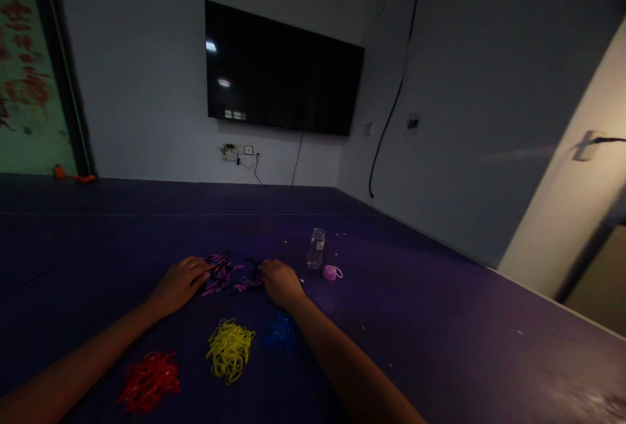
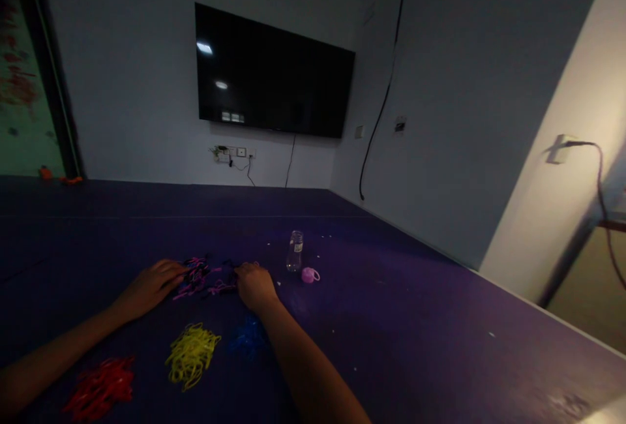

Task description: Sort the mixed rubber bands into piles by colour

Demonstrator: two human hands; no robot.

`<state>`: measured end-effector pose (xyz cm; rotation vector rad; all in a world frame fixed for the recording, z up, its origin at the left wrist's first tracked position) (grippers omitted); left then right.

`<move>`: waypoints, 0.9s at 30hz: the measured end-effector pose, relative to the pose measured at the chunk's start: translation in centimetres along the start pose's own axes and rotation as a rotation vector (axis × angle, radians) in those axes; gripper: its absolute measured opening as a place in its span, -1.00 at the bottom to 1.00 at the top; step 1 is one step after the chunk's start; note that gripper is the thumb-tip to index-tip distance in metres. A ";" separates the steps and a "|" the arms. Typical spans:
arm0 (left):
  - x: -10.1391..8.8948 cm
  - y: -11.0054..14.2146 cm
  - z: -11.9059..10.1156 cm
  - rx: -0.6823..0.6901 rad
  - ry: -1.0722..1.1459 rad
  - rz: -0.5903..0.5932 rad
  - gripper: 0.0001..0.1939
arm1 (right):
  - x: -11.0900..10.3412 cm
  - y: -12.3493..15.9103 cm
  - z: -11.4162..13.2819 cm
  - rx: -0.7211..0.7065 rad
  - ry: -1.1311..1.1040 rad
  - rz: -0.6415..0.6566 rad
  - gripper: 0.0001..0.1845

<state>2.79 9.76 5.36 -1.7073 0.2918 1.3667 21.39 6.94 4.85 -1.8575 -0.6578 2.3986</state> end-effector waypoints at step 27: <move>-1.0 -0.7 0.1 -0.080 -0.036 -0.051 -0.66 | -0.6 0.2 0.0 -0.026 0.057 -0.002 -0.62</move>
Point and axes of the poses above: each hand's wrist, its own y-axis away from the middle knuckle, its own x-axis out of the palm, z = x × y, the point moved 10 cm from there along -y, towards the middle knuckle, and after that the axes turned 11 degrees about x, right-handed, at the moved point
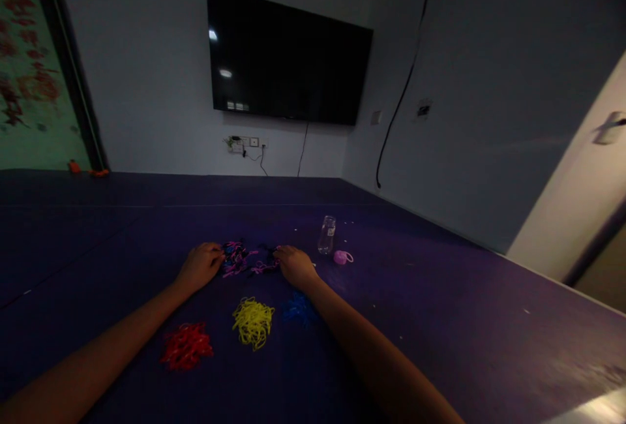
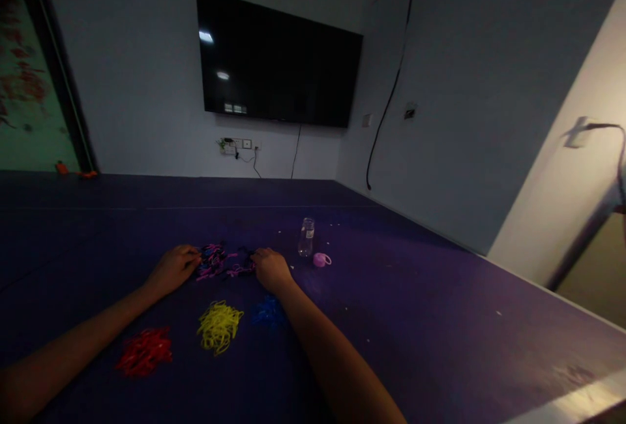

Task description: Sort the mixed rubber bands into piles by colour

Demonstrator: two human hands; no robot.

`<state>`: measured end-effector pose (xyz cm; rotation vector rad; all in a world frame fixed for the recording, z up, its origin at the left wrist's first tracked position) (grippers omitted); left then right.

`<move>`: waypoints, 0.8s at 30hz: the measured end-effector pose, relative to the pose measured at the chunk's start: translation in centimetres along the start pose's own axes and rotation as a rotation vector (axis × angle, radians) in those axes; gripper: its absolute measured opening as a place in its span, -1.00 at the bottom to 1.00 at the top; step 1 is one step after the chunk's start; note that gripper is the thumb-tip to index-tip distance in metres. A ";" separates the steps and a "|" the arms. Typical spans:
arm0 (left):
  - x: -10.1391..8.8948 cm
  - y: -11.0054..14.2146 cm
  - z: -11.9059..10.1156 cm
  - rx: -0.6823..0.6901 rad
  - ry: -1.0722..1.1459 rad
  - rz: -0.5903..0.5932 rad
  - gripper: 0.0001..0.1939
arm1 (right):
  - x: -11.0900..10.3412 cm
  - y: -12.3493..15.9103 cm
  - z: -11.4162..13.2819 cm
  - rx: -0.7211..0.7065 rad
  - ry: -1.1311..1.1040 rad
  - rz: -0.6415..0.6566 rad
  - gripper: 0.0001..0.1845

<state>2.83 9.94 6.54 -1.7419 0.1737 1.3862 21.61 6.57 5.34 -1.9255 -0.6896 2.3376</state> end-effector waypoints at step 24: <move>0.8 -0.3 -0.9 0.185 0.103 0.019 -0.72 | 0.1 0.2 0.6 -0.045 0.103 0.019 -0.64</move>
Point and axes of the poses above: each hand's wrist, its own y-axis away from the middle knuckle, its own x-axis out of the palm, z = x × y, the point moved 10 cm from there along -y, towards the middle knuckle, and after that the axes turned 11 degrees about x, right-handed, at the moved point
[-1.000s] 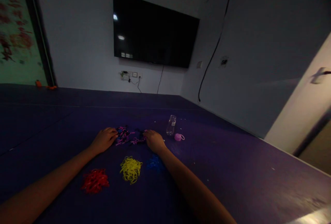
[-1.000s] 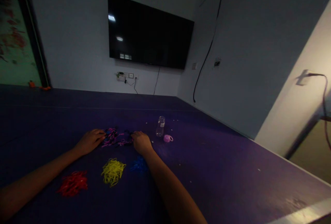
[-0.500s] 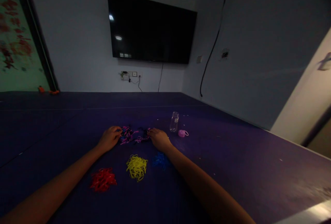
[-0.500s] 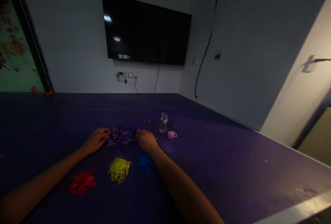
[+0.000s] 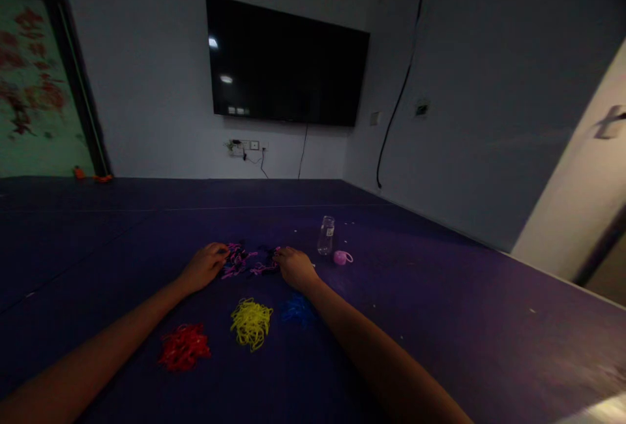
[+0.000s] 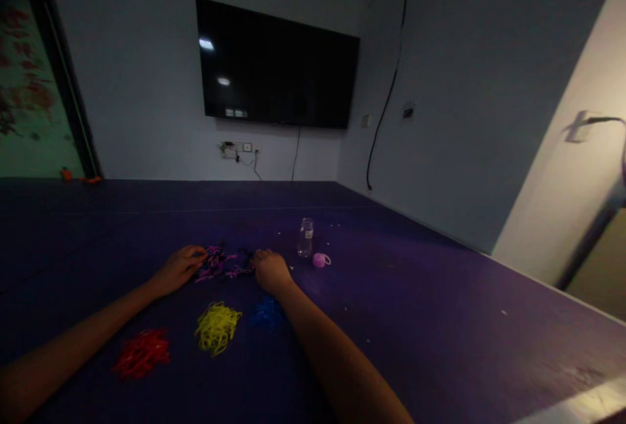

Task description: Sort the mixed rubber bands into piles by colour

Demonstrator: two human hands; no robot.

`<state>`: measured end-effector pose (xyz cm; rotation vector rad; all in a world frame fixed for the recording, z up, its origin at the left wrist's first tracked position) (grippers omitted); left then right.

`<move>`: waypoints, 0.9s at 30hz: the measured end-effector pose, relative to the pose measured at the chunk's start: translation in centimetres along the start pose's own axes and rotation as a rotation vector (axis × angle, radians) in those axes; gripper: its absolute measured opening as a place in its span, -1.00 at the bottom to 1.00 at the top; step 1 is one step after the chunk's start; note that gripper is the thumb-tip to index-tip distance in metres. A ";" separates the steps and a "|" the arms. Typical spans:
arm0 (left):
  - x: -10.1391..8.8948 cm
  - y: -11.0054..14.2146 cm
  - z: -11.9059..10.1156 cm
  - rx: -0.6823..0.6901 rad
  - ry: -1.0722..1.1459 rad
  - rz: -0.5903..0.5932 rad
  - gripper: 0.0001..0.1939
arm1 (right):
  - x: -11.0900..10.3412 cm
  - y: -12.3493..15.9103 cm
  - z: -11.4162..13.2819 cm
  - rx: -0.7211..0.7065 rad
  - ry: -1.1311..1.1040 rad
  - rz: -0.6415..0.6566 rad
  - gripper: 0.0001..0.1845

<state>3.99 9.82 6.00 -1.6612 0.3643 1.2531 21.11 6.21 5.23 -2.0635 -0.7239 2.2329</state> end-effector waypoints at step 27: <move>1.5 0.4 1.7 -0.070 0.027 0.023 -0.62 | 0.3 0.0 -0.2 0.001 -0.008 0.011 -0.63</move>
Point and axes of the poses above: each hand's wrist, its own y-axis away from the middle knuckle, its own x-axis out of the palm, z = x × y, the point moved 10 cm from there along -y, towards the middle knuckle, and after that the axes turned 11 degrees about x, right-handed, at the moved point
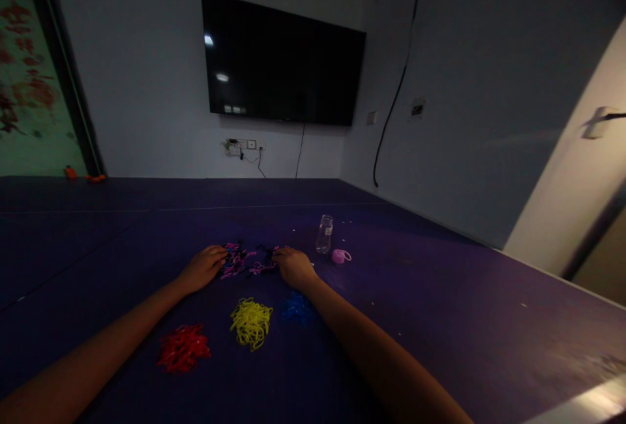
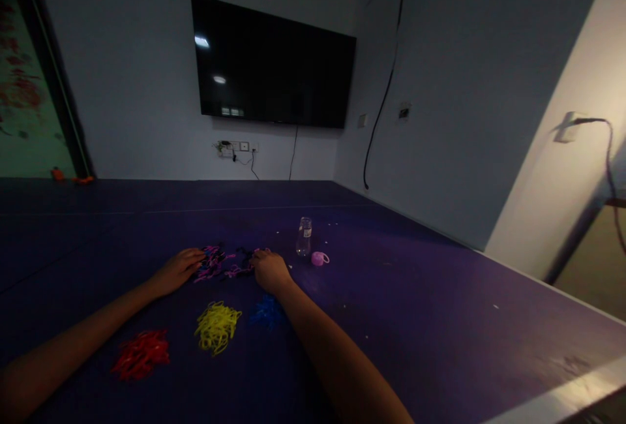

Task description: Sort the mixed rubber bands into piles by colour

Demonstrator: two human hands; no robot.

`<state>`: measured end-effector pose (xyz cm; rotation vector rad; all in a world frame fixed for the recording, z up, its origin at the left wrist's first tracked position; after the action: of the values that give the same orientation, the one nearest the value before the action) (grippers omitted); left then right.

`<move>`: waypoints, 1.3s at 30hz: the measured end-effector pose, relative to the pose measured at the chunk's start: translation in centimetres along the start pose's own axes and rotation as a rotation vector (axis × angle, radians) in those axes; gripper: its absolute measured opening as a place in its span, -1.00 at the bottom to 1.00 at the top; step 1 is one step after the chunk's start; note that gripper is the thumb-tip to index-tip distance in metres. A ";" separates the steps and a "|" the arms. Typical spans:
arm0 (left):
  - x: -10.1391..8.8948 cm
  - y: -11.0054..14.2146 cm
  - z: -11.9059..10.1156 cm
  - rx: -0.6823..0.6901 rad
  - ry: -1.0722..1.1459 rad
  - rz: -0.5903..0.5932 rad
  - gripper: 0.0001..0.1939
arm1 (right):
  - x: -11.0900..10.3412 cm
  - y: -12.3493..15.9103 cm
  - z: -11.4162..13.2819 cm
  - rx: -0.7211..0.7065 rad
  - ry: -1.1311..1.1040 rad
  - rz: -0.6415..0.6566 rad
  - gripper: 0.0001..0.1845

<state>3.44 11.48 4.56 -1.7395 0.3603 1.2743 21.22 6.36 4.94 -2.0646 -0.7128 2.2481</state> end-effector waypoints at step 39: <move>-3.1 2.7 4.5 -0.473 0.166 -0.258 -0.84 | -0.2 0.1 0.1 -0.002 0.002 0.015 -0.66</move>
<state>-2.38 12.80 5.74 -2.2147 -0.0847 1.0856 21.16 6.14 5.06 -2.0800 -0.7026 2.2531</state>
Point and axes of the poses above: each hand's wrist, its own y-axis away from the middle knuckle, its own x-axis out of the palm, z = x × y, the point moved 10 cm from there along -y, towards the middle knuckle, and after that the axes turned 11 degrees about x, right-handed, at the moved point
